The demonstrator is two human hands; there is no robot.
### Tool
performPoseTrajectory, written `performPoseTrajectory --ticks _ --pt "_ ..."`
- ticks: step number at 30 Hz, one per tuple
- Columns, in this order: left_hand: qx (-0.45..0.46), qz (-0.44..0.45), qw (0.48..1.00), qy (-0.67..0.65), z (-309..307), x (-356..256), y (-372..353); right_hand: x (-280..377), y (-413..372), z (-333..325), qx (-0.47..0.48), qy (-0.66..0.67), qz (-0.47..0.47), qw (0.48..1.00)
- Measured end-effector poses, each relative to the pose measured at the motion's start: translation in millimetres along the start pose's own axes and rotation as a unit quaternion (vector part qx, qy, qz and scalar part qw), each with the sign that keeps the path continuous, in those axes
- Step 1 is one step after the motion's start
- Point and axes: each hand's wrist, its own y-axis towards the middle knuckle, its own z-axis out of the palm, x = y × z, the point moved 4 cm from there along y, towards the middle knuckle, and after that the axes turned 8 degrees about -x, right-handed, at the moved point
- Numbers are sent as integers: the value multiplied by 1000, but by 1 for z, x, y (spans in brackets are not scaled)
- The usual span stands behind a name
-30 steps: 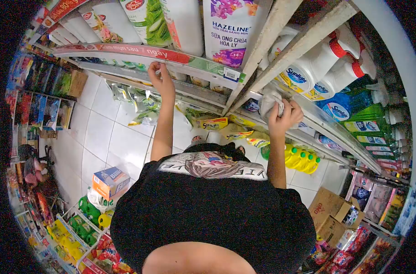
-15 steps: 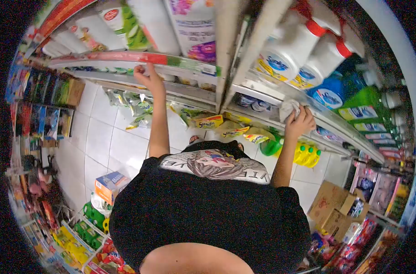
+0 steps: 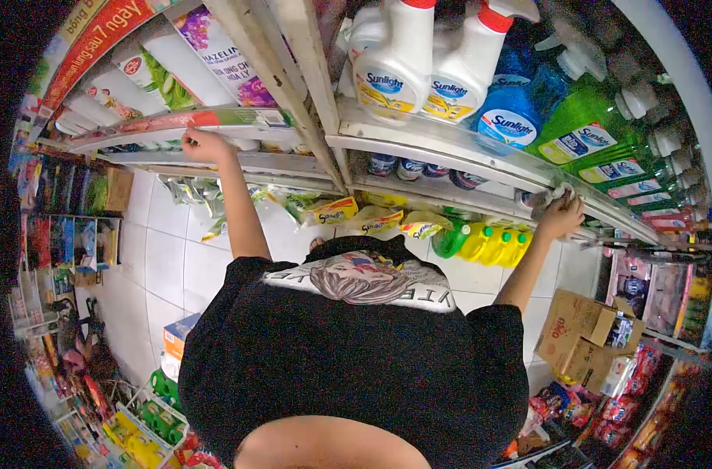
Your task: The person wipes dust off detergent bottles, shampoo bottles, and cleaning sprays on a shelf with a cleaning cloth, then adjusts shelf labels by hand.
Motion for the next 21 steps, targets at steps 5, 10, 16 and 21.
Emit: performPoseTrajectory --ticks 5,10,16,21 --pt "-72 35 997 11 4 -17 -10 26 -9 1 -36 92 -44 994" --pt "-103 6 995 -16 5 -12 -12 84 -18 -24 64 216 -91 970" --pt "-65 52 996 -16 2 -10 -7 110 -28 -29 108 257 -92 956" --pt "-52 83 995 22 4 -1 1 137 -32 -33 137 300 -110 938"
